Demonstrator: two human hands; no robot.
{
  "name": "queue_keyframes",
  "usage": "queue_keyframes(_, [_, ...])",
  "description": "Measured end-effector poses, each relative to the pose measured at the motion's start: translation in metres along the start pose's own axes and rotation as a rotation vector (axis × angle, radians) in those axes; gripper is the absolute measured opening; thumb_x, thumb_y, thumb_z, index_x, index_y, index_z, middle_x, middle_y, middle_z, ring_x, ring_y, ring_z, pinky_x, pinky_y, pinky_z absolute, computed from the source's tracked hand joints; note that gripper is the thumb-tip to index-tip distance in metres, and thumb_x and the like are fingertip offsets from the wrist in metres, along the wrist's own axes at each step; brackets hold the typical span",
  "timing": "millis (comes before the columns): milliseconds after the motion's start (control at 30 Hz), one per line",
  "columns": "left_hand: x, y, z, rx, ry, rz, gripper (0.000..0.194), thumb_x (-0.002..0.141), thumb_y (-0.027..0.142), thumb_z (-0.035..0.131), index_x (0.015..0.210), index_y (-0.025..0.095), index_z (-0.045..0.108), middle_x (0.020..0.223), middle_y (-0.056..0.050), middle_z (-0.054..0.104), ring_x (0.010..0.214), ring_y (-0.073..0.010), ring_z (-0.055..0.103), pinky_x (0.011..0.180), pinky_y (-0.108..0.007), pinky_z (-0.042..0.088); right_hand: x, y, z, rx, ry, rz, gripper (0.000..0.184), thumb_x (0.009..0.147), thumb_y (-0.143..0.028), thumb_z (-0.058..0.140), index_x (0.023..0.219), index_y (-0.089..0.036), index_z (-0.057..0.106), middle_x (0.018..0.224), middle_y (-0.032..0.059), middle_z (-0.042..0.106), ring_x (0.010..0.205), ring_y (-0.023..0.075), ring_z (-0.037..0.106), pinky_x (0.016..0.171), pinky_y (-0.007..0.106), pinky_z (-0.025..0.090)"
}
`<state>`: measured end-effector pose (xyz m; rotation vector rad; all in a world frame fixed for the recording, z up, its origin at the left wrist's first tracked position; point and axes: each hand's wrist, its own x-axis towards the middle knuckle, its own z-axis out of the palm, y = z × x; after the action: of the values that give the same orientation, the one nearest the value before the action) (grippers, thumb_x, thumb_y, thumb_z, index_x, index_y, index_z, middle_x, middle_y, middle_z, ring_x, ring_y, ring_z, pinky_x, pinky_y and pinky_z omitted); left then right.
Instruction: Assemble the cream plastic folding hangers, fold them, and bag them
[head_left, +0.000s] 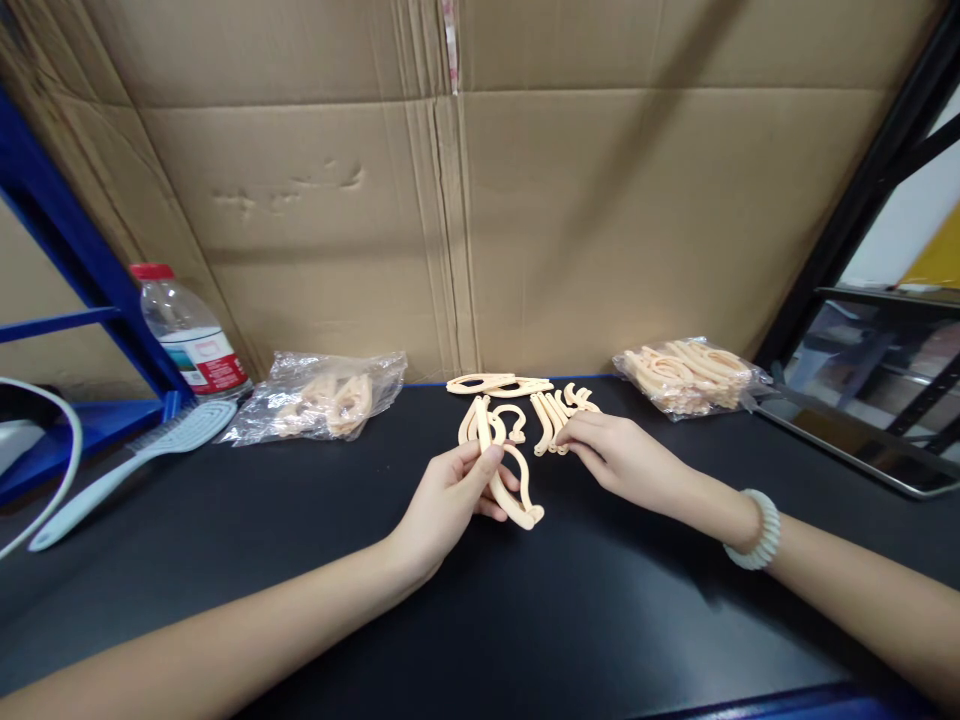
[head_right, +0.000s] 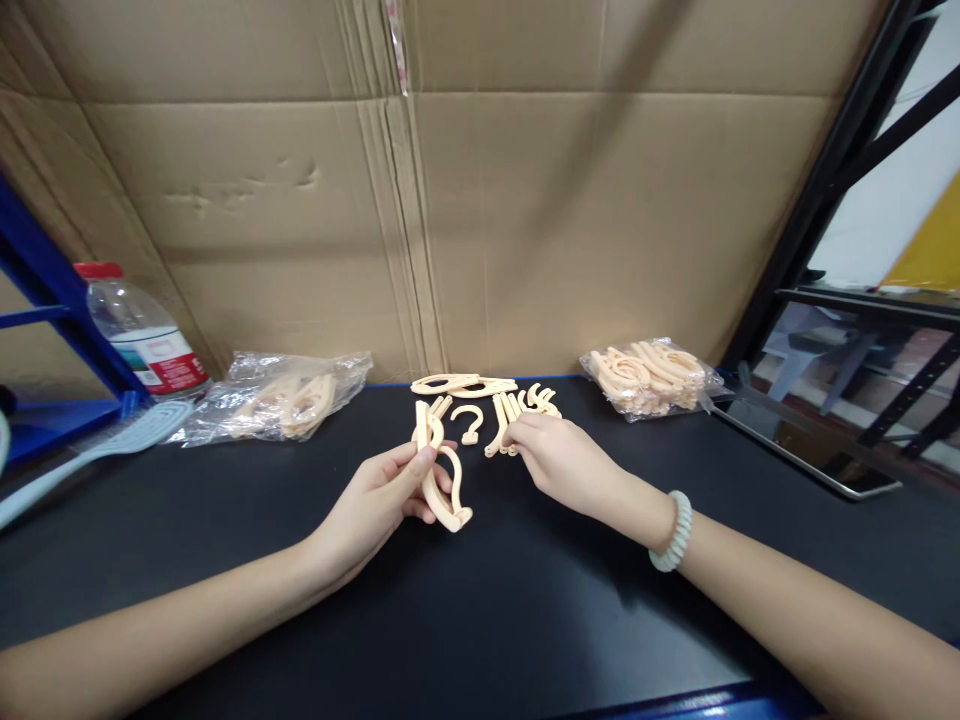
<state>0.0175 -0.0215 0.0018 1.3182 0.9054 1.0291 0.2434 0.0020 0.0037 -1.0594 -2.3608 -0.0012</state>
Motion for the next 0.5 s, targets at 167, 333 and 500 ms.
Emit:
queue_keyframes(167, [0.000, -0.002, 0.000, 0.063, -0.014, 0.047, 0.031, 0.082, 0.044, 0.064, 0.080, 0.013, 0.061, 0.067, -0.001, 0.063, 0.050, -0.0116, 0.062, 0.046, -0.019, 0.045, -0.003, -0.026, 0.000, 0.063, 0.119, -0.228, 0.023, 0.088, -0.007, 0.043, 0.103, -0.017, 0.058, 0.099, 0.0081, 0.063, 0.092, 0.0177, 0.059, 0.082, 0.033, 0.050])
queue_keyframes(333, [0.001, -0.004, 0.000, 0.077, -0.032, 0.082, 0.029, 0.081, 0.043, 0.065, 0.088, 0.014, 0.064, 0.064, 0.001, 0.062, 0.048, -0.0107, 0.057, 0.045, -0.020, 0.044, -0.006, -0.046, 0.003, -0.089, -0.012, -0.540, 0.023, 0.089, -0.006, 0.041, 0.098, -0.016, 0.060, 0.100, 0.0081, 0.064, 0.088, 0.0183, 0.054, 0.081, 0.035, 0.046])
queue_keyframes(500, [0.000, -0.003, 0.000, 0.092, -0.074, 0.093, 0.028, 0.084, 0.040, 0.063, 0.094, 0.013, 0.063, 0.065, 0.002, 0.059, 0.050, -0.0096, 0.055, 0.047, -0.020, 0.045, -0.006, -0.046, 0.006, -0.175, -0.005, -0.552, 0.022, 0.093, -0.008, 0.041, 0.097, -0.015, 0.061, 0.096, 0.0067, 0.065, 0.088, 0.0177, 0.053, 0.080, 0.035, 0.044])
